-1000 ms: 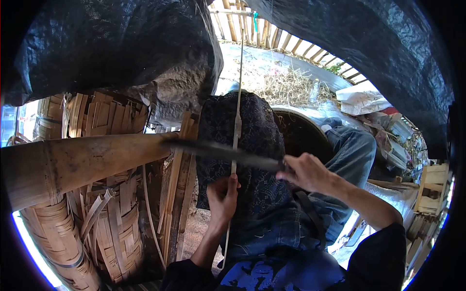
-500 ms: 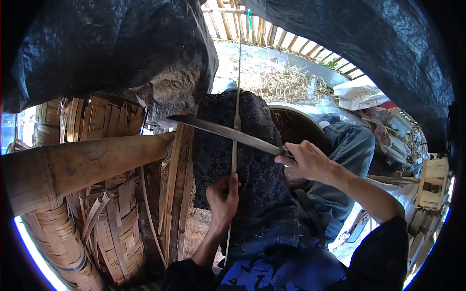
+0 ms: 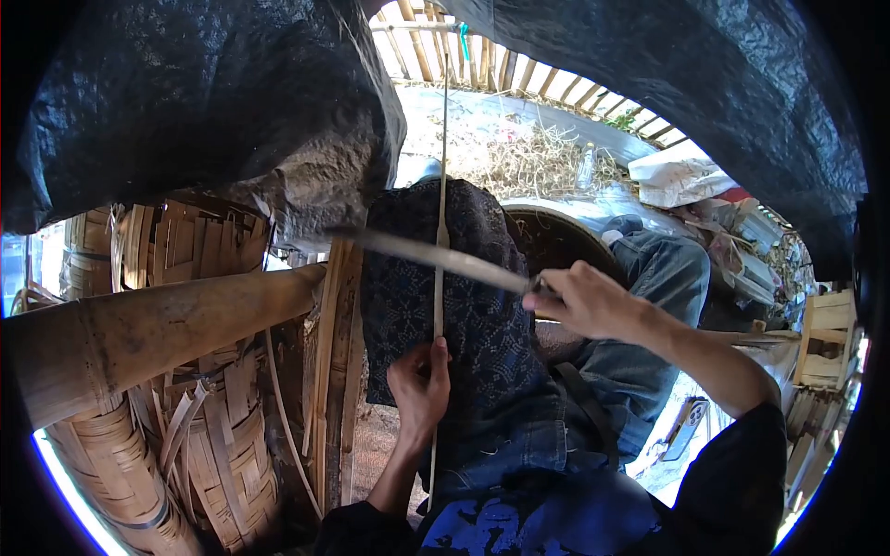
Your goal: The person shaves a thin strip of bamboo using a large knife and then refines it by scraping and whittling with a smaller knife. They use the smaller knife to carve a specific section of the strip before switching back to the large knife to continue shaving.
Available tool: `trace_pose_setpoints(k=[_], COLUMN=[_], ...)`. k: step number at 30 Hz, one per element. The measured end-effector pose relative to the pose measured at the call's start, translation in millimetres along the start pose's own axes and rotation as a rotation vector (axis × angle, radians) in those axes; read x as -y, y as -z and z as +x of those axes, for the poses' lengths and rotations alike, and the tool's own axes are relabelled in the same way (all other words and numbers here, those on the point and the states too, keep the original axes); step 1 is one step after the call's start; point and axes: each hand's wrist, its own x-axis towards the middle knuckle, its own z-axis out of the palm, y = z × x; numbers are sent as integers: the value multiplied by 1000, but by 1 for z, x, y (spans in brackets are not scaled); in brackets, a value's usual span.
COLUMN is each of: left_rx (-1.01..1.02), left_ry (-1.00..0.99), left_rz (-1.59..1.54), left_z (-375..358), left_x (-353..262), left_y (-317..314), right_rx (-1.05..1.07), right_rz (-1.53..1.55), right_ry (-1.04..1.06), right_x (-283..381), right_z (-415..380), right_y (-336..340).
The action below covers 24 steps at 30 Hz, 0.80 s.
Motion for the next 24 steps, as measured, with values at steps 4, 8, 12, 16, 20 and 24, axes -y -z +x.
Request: trace_pose_setpoints(k=[4,8,12,16,20,24], left_rx=[-14,-8,6,-10,-22,-10], left_ry=[-38,-52,-34,-57,-73,-55], left_rz=[17,44,54,24,24,6], left_z=[2,1,-2,-1,-6,0], left_x=[2,-1,-2,1,4,2], left_y=[1,2,-1,0,-2,-1], right_rx=[140,93,30,174,75,108], right_rz=[-16,16,-72,61,86,100], right_ry=[37,50,-3,-15,-94,-10], right_x=[22,19,8,22,5,11], right_z=[-17,-12,9,-6,6,1], right_y=[-2,-5,7,5,3,10])
